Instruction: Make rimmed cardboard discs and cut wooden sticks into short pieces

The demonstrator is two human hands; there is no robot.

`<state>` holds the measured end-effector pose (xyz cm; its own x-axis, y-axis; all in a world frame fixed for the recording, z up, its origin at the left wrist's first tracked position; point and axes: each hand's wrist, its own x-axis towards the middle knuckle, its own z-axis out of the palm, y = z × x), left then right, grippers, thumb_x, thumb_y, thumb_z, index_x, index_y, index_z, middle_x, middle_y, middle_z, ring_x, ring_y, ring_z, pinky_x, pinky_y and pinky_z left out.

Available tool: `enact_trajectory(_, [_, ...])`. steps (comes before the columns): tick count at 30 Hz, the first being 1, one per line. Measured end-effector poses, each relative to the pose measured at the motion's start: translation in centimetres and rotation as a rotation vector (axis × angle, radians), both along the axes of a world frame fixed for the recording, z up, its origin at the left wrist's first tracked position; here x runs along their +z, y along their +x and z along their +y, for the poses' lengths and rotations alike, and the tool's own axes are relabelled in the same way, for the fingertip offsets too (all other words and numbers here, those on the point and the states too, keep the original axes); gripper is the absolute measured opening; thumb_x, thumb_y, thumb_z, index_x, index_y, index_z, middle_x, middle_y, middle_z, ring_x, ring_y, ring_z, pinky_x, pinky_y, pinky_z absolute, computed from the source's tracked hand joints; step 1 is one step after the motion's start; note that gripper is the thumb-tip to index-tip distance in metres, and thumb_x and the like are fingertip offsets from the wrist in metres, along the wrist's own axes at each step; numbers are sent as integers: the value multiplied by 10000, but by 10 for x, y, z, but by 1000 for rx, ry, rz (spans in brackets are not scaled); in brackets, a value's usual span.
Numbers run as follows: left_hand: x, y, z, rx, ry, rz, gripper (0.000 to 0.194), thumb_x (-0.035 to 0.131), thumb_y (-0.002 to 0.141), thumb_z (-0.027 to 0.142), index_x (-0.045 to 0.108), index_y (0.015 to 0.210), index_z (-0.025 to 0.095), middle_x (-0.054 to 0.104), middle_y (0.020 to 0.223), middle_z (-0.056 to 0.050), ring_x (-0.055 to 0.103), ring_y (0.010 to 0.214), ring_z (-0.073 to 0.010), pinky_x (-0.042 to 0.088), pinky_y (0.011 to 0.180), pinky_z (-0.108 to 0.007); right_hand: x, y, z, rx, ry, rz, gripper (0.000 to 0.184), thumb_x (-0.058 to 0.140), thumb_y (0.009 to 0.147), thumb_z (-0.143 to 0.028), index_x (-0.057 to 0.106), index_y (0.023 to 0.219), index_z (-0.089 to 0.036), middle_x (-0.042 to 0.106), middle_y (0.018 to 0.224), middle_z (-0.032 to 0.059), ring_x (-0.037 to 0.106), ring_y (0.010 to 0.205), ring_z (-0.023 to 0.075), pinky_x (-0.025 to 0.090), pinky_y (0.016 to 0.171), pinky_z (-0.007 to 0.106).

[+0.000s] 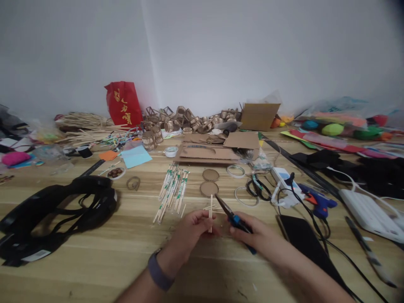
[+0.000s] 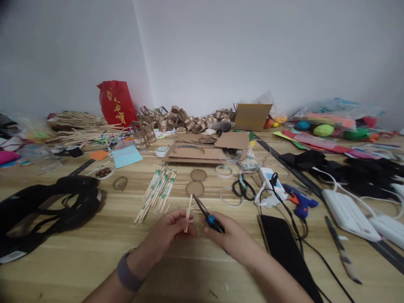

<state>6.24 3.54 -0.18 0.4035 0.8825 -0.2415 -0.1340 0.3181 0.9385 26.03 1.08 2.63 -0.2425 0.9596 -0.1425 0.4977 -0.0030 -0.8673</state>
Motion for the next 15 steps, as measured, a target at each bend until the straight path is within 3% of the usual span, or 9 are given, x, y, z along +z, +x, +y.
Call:
enact_trajectory(4, [1, -1, -3, -55, -5, 11, 354, 703, 678, 440, 652, 874, 149, 674, 706, -25, 634, 704, -175, 473, 704, -301, 15, 17, -10, 131, -192, -120, 339, 592, 762, -467, 656, 924, -176, 592, 810, 16, 539, 794, 184, 446, 708, 270])
enact_trajectory(9, [-1, -3, -3, -62, -41, 16, 363, 689, 697, 441, 657, 905, 145, 677, 700, -29, 654, 723, -188, 485, 701, -309, 21, 31, -15, 160, -296, -132, 327, 597, 766, -454, 652, 940, -184, 625, 884, 33, 561, 870, 203, 449, 762, 277])
enact_trajectory(11, [-1, -3, -3, -45, -73, -11, 365, 707, 680, 446, 645, 878, 146, 676, 712, -32, 661, 745, -196, 484, 695, -302, 19, 30, -16, 121, -239, -177, 321, 588, 760, -451, 644, 926, -182, 634, 893, 44, 569, 884, 221, 449, 796, 302])
enact_trajectory(15, [0, 1, -5, 9, -161, -128, 396, 787, 608, 434, 608, 819, 151, 662, 745, -18, 659, 770, -180, 484, 721, -282, 6, 9, -18, -81, 25, -224, 367, 623, 719, -421, 591, 1008, -197, 634, 894, 45, 575, 849, 233, 456, 800, 329])
